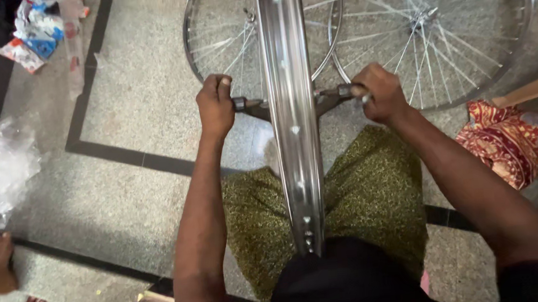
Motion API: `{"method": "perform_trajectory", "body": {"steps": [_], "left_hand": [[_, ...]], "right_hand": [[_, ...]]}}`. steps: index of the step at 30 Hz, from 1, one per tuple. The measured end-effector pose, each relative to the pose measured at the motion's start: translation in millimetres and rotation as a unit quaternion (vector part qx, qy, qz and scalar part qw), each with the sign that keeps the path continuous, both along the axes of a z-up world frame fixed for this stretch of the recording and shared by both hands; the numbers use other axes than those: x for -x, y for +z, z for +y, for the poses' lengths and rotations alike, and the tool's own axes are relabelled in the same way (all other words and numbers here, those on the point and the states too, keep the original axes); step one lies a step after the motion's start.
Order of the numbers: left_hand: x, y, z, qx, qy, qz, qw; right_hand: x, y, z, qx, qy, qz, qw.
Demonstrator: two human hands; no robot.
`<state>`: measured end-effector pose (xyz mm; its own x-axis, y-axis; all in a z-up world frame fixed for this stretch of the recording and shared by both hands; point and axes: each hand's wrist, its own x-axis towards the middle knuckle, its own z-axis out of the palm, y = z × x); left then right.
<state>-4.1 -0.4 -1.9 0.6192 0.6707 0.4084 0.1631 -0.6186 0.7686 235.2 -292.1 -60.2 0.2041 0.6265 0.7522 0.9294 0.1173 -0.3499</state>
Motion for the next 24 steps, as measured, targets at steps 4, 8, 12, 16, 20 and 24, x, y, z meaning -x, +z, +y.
{"method": "perform_trajectory", "body": {"steps": [4, 8, 12, 16, 20, 24], "left_hand": [[-6.4, -0.8, 1.1, 0.011, 0.030, 0.025, 0.999], [2.0, -4.7, -1.9, -0.016, 0.018, 0.009, 1.000], [-3.4, 0.5, 1.1, -0.001, 0.008, 0.009, 1.000], [-2.3, -1.7, 1.7, 0.017, 0.015, 0.002, 1.000], [-1.6, -4.5, 1.2, -0.002, 0.020, 0.000, 1.000], [-4.9, -6.2, 0.1, -0.019, 0.036, 0.018, 0.999]], "right_hand": [[-11.6, 1.2, 0.8, 0.063, 0.001, 0.160, 0.985], [-12.9, 25.1, 4.7, 0.276, -0.034, 0.512, 0.813], [-3.5, 40.9, 6.0, 0.310, -0.102, 0.522, 0.788], [13.0, 25.2, 2.7, -0.016, -0.002, 0.079, 0.997], [11.2, 8.5, 3.6, -0.003, -0.011, 0.172, 0.985], [-0.5, 11.2, 1.9, 0.131, -0.030, 0.333, 0.933]]}}
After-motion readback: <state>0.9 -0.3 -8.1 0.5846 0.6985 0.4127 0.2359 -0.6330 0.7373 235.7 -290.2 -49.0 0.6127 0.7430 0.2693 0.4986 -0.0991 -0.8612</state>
